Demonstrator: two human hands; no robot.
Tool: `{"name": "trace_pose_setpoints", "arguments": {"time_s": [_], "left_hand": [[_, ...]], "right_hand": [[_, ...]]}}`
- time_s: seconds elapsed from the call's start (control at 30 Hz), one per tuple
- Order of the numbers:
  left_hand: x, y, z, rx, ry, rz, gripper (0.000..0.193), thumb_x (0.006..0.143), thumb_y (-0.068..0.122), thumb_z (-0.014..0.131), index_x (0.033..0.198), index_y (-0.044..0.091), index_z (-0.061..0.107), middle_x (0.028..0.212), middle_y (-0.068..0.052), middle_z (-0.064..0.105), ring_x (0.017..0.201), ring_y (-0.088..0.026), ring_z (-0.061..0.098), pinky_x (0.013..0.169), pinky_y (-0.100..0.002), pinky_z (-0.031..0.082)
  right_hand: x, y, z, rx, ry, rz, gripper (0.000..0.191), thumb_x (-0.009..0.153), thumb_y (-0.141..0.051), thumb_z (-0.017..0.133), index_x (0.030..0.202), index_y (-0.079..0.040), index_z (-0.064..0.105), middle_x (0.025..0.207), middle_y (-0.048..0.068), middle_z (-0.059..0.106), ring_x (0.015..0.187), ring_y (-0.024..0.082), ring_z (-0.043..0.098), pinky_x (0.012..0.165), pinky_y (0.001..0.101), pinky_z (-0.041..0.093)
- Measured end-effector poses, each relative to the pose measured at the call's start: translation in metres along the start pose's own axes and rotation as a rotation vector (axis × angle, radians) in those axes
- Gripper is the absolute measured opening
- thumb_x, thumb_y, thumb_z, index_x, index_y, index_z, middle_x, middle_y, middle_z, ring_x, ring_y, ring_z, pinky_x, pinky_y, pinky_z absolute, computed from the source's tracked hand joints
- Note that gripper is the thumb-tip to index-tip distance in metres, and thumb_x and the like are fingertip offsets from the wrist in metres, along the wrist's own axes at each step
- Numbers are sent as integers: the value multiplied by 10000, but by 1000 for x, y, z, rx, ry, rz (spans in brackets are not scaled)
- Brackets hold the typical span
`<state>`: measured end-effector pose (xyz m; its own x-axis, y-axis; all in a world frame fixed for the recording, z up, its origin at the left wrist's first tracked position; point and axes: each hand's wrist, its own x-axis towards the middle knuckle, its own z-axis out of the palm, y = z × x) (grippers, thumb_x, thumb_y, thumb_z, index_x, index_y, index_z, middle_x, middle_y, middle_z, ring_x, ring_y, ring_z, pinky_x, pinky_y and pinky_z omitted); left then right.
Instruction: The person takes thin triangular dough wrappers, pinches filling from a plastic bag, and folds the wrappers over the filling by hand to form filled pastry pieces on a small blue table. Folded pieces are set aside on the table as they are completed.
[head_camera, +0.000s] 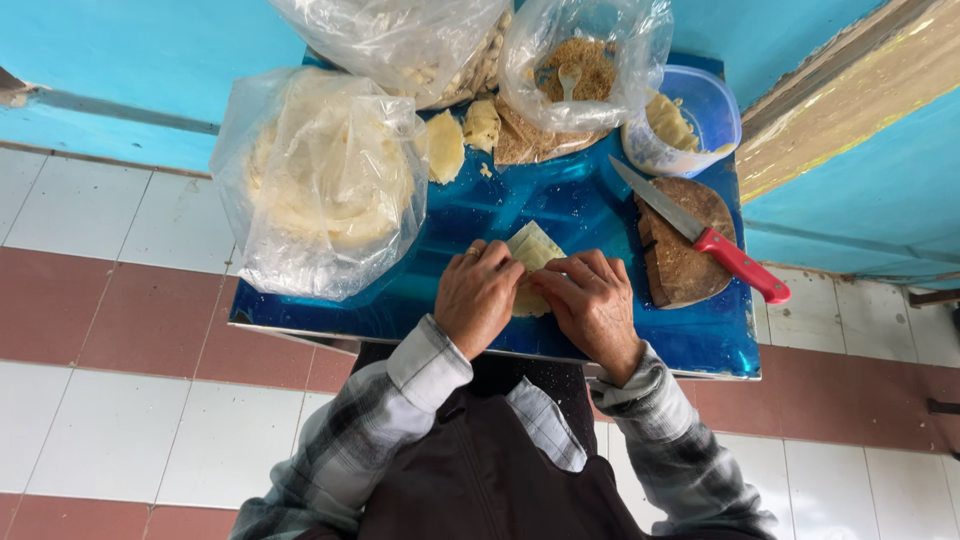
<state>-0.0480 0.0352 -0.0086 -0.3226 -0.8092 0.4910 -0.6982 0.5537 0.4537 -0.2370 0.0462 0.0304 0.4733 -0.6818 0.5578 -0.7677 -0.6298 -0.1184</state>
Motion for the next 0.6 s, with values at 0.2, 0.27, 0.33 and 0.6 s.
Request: {"name": "trace_pose_setpoints", "arguments": {"time_s": [0.2, 0.27, 0.33, 0.6], "left_hand": [[-2, 4, 2, 96, 28, 62, 106, 869, 105, 726, 974, 90, 731, 936, -31, 617, 956, -259, 622, 777, -416, 463], [3, 0, 4, 125, 51, 75, 88, 852, 111, 726, 940, 109, 725, 939, -23, 617, 1013, -264, 619, 798, -419, 455], [6, -3, 4, 126, -13, 63, 69, 854, 112, 732, 922, 104, 724, 936, -33, 608, 1006, -261, 601, 805, -428, 446], [24, 0, 4, 204, -14, 45, 128, 820, 95, 739, 936, 65, 695, 997, -67, 595, 1036, -270, 584, 811, -432, 432]], "right_hand": [[-1, 5, 4, -28, 3, 61, 216, 849, -158, 797, 1064, -165, 775, 1077, -12, 692, 959, 226, 622, 800, 381, 434], [-4, 4, 3, -21, -2, 67, 224, 866, -159, 794, 1090, -165, 774, 1103, -25, 693, 983, 215, 624, 810, 380, 435], [-4, 3, 2, -22, -38, 28, 234, 862, -165, 791, 1095, -178, 778, 1120, -51, 702, 1006, 194, 632, 812, 380, 432], [16, 9, 0, 57, -84, 108, 380, 818, -174, 802, 1190, -136, 737, 1196, 11, 701, 1051, 252, 619, 841, 401, 449]]}}
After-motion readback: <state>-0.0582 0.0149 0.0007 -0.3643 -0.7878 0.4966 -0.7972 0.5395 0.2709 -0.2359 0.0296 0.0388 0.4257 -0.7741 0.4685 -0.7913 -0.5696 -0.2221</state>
